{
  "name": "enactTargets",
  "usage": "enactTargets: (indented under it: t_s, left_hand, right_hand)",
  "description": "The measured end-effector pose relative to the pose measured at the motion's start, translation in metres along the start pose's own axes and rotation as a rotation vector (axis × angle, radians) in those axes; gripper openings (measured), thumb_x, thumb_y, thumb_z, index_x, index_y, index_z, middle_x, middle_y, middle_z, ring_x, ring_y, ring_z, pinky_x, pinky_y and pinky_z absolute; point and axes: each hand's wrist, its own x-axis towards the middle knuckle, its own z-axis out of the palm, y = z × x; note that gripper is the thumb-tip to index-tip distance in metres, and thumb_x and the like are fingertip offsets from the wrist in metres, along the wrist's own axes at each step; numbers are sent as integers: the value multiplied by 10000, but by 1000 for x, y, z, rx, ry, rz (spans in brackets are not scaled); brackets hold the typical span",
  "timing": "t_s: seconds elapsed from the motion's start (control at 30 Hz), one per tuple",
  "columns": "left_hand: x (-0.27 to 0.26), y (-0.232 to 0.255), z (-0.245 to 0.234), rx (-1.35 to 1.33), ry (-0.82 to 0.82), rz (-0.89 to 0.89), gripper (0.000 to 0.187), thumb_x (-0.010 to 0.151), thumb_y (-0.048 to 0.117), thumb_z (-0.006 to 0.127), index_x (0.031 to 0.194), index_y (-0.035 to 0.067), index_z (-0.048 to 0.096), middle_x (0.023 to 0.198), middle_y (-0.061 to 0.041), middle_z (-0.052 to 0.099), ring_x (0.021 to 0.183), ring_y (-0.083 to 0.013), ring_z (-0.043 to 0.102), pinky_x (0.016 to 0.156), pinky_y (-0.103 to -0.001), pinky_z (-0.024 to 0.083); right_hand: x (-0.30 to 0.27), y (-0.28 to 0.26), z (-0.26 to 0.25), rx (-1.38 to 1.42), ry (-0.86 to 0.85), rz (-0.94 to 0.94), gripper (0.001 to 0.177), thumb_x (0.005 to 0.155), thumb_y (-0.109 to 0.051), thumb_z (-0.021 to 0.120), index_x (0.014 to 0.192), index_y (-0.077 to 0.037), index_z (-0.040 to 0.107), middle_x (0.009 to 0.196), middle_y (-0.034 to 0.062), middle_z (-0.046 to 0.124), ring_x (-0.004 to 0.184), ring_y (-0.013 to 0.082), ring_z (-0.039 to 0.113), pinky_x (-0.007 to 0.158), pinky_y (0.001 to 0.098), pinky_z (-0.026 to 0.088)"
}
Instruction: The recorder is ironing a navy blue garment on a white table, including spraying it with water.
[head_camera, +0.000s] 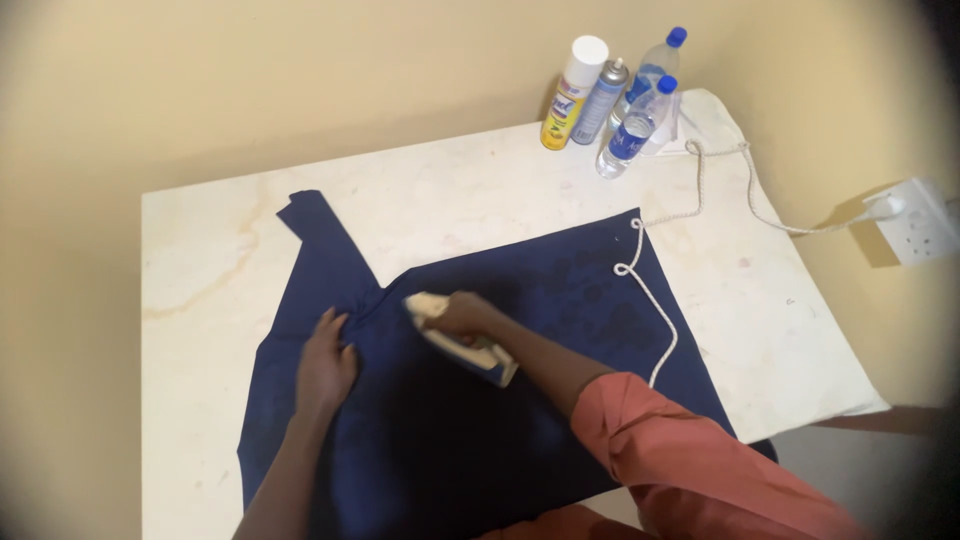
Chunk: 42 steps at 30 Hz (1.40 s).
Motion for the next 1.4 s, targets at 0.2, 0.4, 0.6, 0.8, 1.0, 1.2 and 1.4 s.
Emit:
enactTargets:
  t_s: [0.2, 0.4, 0.6, 0.8, 1.0, 1.2, 1.4]
  left_hand:
    - [115, -38, 68, 77, -291, 246, 476, 896, 218, 704, 1356, 122, 625, 1357, -151, 634, 1185, -351, 660, 1010, -438, 525]
    - [153, -31, 69, 440, -525, 172, 364, 959, 388, 674, 1224, 141, 637, 1245, -119, 624, 1086, -354, 671, 920, -470, 550]
    - [118, -5, 91, 349, -259, 86, 434, 934, 254, 604, 1336, 90, 593, 1333, -156, 588, 1141, -345, 654, 969, -451, 549]
    - [76, 27, 167, 230, -64, 442, 751, 941, 479, 542, 1500, -1, 398, 1599, -236, 327, 1486, -371, 286, 1168, -543, 248]
    - [68, 38, 168, 288, 12, 395, 850, 986, 595, 407, 1574, -10, 298, 1677, -209, 227, 1581, -326, 159, 1252, -536, 142]
    - [77, 50, 161, 337, 12, 453, 863, 980, 586, 419, 1563, -36, 285, 1660, -261, 216, 1570, -364, 148, 1238, -556, 129]
    - [66, 93, 179, 516, -64, 353, 822, 938, 475, 508, 1553, -28, 299, 1642, -250, 255, 1547, -379, 202, 1203, -585, 162]
  right_hand:
    - [-8, -25, 31, -3, -86, -65, 496, 844, -420, 670, 948, 51, 788, 765, 207, 775, 655, 313, 785, 604, 409, 627]
    - [16, 32, -17, -54, 301, -228, 478, 928, -486, 604, 1140, -89, 762, 1081, 231, 748, 1012, 377, 701, 833, 468, 562]
    - [-24, 119, -114, -282, 303, 95, 755, 823, -698, 707, 970, 40, 761, 919, 261, 756, 863, 379, 760, 774, 444, 603]
    - [-22, 176, -170, -265, 316, 155, 706, 799, -695, 668, 963, -19, 788, 852, 233, 763, 804, 362, 768, 745, 439, 601]
    - [-29, 218, -219, -92, 388, 216, 678, 761, -645, 714, 978, -5, 772, 884, 230, 788, 793, 363, 803, 730, 442, 628]
    - [5, 287, -284, -317, 459, 51, 636, 770, -665, 679, 1061, -108, 775, 1004, 206, 761, 912, 375, 739, 802, 477, 576]
    - [23, 334, -313, -86, 426, 155, 679, 820, -625, 734, 926, 46, 758, 828, 238, 763, 683, 325, 736, 650, 430, 596]
